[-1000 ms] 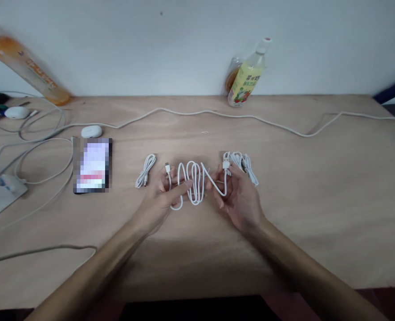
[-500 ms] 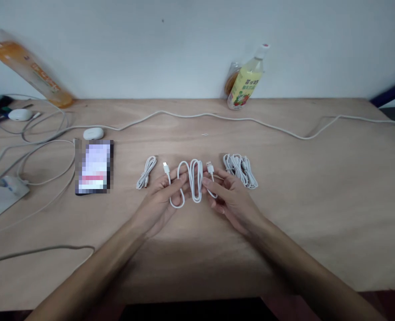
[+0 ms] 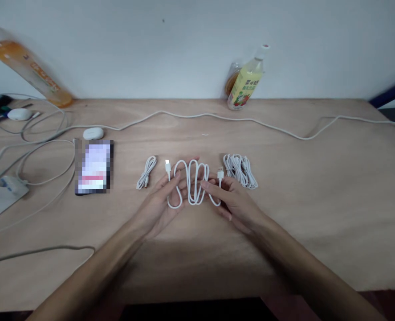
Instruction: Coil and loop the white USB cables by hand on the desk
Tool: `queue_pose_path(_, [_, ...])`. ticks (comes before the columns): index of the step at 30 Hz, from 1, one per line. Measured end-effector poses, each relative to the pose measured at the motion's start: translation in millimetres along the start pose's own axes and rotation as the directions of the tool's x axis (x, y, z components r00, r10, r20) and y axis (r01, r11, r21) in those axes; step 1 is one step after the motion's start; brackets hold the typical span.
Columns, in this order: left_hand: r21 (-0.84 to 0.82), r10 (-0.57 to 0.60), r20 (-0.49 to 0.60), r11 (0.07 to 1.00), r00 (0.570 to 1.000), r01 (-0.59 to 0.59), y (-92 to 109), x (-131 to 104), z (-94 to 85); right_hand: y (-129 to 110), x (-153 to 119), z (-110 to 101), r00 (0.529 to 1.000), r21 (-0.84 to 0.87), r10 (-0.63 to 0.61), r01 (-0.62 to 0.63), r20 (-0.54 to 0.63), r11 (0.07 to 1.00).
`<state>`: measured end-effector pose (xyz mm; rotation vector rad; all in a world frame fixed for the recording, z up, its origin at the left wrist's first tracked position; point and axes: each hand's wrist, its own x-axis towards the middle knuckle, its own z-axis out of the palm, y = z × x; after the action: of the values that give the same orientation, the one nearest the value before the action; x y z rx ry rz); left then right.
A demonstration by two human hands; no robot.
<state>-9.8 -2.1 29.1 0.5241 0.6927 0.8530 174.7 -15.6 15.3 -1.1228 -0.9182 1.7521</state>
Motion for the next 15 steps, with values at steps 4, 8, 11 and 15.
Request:
queue_pose_path(4, [0.009, 0.029, -0.031, 1.000, 0.999, -0.029, 3, 0, 1.2, 7, 1, -1, 0.998, -0.035, -0.055, 0.054, -0.039, 0.998])
queue_pose_path(8, [0.017, 0.060, -0.038, 0.998, 0.997, -0.060, 4, 2, 0.0, 11, 3, -4, 0.980, -0.113, -0.149, 0.135, -0.129, 0.984])
queue_pose_path(11, [0.009, 0.043, -0.031, 0.999, 0.999, -0.042, 4, 4, -1.9, 7, 2, -5, 0.938, -0.258, -0.286, 0.232, -0.195, 0.938])
queue_pose_path(15, [0.009, 0.010, -0.029, 1.000, 1.000, -0.009, 5, 4, -2.8, -1, 1, -3, 0.885, -0.381, -0.428, 0.337, -0.184, 0.861])
